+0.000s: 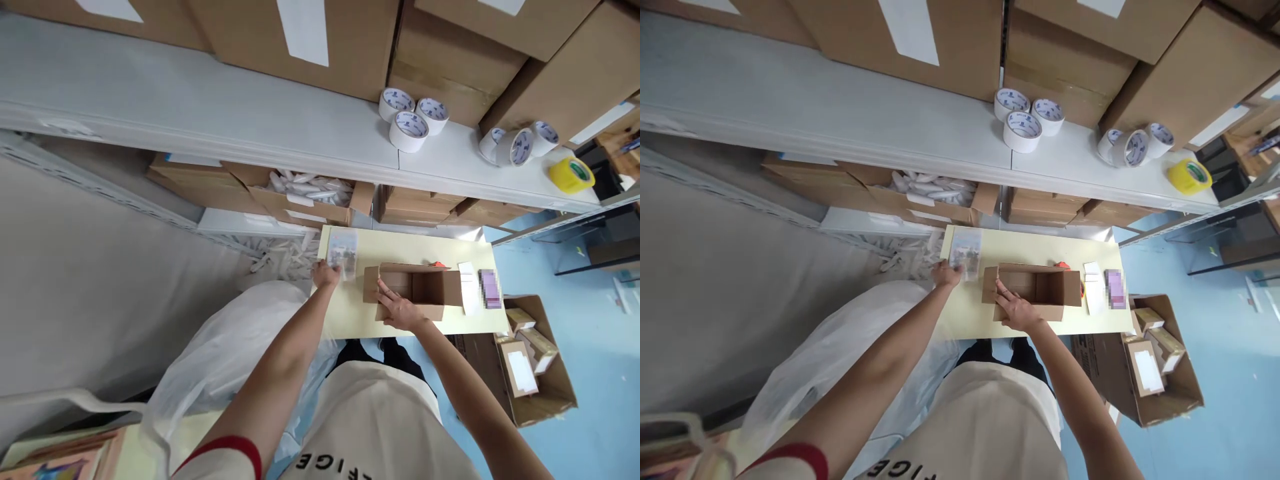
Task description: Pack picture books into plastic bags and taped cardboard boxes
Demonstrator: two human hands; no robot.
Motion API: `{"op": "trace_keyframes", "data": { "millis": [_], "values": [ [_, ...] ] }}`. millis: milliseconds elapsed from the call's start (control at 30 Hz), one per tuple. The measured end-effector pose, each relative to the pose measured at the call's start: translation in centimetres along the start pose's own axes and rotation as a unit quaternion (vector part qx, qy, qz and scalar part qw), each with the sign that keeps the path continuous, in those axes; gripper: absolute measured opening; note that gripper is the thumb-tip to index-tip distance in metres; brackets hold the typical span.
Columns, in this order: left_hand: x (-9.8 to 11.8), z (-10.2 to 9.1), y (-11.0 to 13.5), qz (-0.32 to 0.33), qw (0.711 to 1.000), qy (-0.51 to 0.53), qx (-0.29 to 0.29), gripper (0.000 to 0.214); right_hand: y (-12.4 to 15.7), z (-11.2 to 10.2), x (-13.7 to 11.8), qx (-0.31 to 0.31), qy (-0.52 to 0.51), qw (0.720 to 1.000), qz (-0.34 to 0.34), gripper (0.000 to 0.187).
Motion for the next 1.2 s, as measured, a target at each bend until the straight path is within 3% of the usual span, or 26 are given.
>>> {"op": "trace_keyframes", "data": {
  "millis": [167, 300, 433, 600, 700, 767, 833, 900, 1033, 1100, 1200],
  "values": [
    [0.1, 1.6, -0.6, -0.018, 1.0, -0.006, -0.024, 0.046, 0.1, 0.2, -0.2, 0.013, 0.002, 1.0, -0.013, 0.094],
    [0.5, 0.0, 0.5, 0.009, 0.999, 0.035, -0.024, 0.032, -0.1, 0.1, 0.0, 0.006, -0.001, 1.0, -0.015, 0.096],
    [0.7, -4.4, 2.4, 0.041, 0.996, 0.079, 0.008, 0.024, -0.2, 0.0, -0.1, 0.014, -0.002, 0.999, -0.039, 0.104],
    [2.3, -12.3, 5.2, 0.102, 0.979, 0.161, 0.076, 0.029, 1.7, -1.3, 0.5, 0.07, 0.025, 0.996, -0.056, 0.094],
    [5.1, -15.7, 7.3, 0.155, 0.966, 0.192, 0.078, 0.036, 4.8, -4.1, 3.2, 0.185, 0.052, 0.981, 0.009, 0.084],
    [7.5, -16.3, 8.6, 0.182, 0.965, 0.182, 0.044, 0.039, 7.7, -5.8, 6.5, 0.26, 0.071, 0.958, 0.103, 0.087],
    [10.5, -15.6, 10.1, 0.213, 0.963, 0.163, -0.01, 0.04, 10.5, -6.4, 10.1, 0.296, 0.078, 0.93, 0.203, 0.098],
    [13.8, -14.0, 11.7, 0.252, 0.956, 0.138, -0.066, 0.039, 12.0, -5.8, 12.9, 0.283, 0.064, 0.918, 0.269, 0.108],
    [19.5, -9.1, 14.8, 0.339, 0.927, 0.065, -0.147, 0.032, 11.9, -3.8, 15.2, 0.217, 0.014, 0.933, 0.287, 0.11],
    [21.1, -6.2, 16.1, 0.374, 0.911, 0.018, -0.173, 0.029, 11.4, -3.5, 15.3, 0.205, 0.007, 0.937, 0.283, 0.109],
    [21.2, -1.9, 16.8, 0.38, 0.902, -0.057, -0.199, 0.027, 10.9, -3.7, 15.2, 0.19, 0.009, 0.939, 0.286, 0.107]
  ]
}}
Point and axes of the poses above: each hand's wrist, its own y-axis away from the middle knuckle, its own z-axis out of the palm, x = y × z, the point moved 10 cm from there along -y, towards the middle knuckle, and after that the axes turned 7 degrees about x, right-handed, at the moved point
